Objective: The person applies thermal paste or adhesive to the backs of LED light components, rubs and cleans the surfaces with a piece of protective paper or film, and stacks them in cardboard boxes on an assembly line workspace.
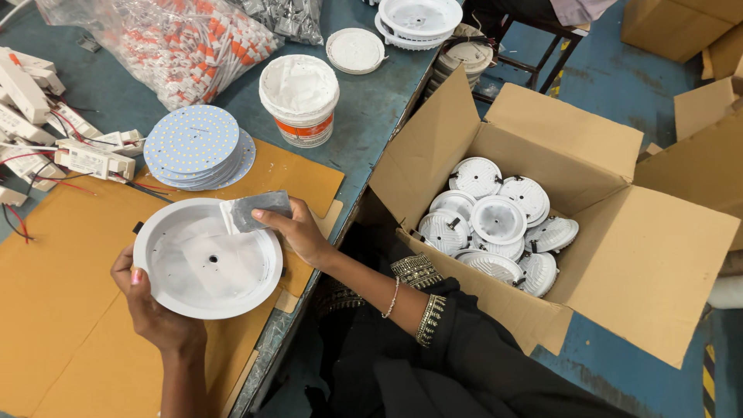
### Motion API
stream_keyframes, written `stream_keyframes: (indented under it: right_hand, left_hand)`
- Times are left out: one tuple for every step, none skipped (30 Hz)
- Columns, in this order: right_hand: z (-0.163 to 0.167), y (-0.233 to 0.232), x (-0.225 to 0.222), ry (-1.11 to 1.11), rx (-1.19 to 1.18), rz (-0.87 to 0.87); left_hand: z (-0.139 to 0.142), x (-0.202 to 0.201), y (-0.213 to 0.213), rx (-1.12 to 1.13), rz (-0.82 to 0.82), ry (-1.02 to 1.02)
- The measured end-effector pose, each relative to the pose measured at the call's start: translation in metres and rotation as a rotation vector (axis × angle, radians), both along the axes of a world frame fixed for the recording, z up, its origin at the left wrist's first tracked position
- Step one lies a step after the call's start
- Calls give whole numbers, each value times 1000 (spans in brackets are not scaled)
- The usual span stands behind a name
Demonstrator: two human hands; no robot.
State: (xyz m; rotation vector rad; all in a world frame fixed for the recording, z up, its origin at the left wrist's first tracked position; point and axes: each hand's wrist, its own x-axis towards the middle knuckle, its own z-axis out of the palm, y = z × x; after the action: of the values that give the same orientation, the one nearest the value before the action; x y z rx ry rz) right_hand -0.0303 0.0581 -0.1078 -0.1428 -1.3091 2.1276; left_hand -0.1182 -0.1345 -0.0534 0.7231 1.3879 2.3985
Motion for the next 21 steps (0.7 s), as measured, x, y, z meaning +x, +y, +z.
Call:
stream_keyframes:
  right_hand:
    - [1,0,1,-7,33,-31]
    - [2,-1,1,1,21,-25]
    - [3,-1,1,8,8,-17]
    - [4,-2,1,16,-4,-8]
    - [5,-2,1,2,-21,-4]
    - [6,-3,1,-10,-37,1]
    - [7,-3,1,-21,-54,4]
    - [8,-4,1,-28,-76,6]
    - [8,-5,0,-33,-98,7]
    - [9,-6,-1,-39,-117,9]
    - [9,-6,-2,-28,-120,6]
    - [8,-7,-2,-18,-120,5]
    - [8,-8,-4,-8,-117,4]
    - [8,-9,-5,-14,-121,12]
    - [6,-10,-7,-19,-121,21]
    - [5,-10,-8,-24,-122,27]
    - [4,-11,-10,-37,-115,18]
    - [3,-12,-11,-49,-111,8]
    - [2,-13,-13,-59,-111,-2]
    - [1,-13,-14,-55,-106,-9]
    - [1,-13,-15,-52,-107,-14]
  left_hand:
    - [0,0,0,-7,-1,-1]
    - [-1,0,-1,-23,14,15]
    - [-2,-1,-1,-39,30,31]
    - [-3,-2,-2,-54,47,46]
    - [-5,-3,-3,-88,82,48]
    - [-8,-5,-3,-122,116,50]
    - [-11,-8,-4,-155,149,54]
    - [-15,-10,-3,-145,171,67]
    - [-20,-11,-2,-133,192,82]
    - [-23,-15,-2,-119,214,95]
    - [-27,-17,-3,-98,210,86]
    - [-31,-17,-3,-73,208,76]
    - [-34,-19,-3,-46,207,66]
    - [-37,-20,-2,-67,232,88]
    - [-39,-21,-2,-85,260,110]
    - [-40,-22,-3,-103,285,132]
    - [-41,-22,-3,-90,284,125]
    - [-42,-22,-4,-79,281,120]
    - [-41,-23,-4,-72,278,117]
    - [-40,-24,-4,-70,280,113]
    - [-39,-24,-3,-74,284,109]
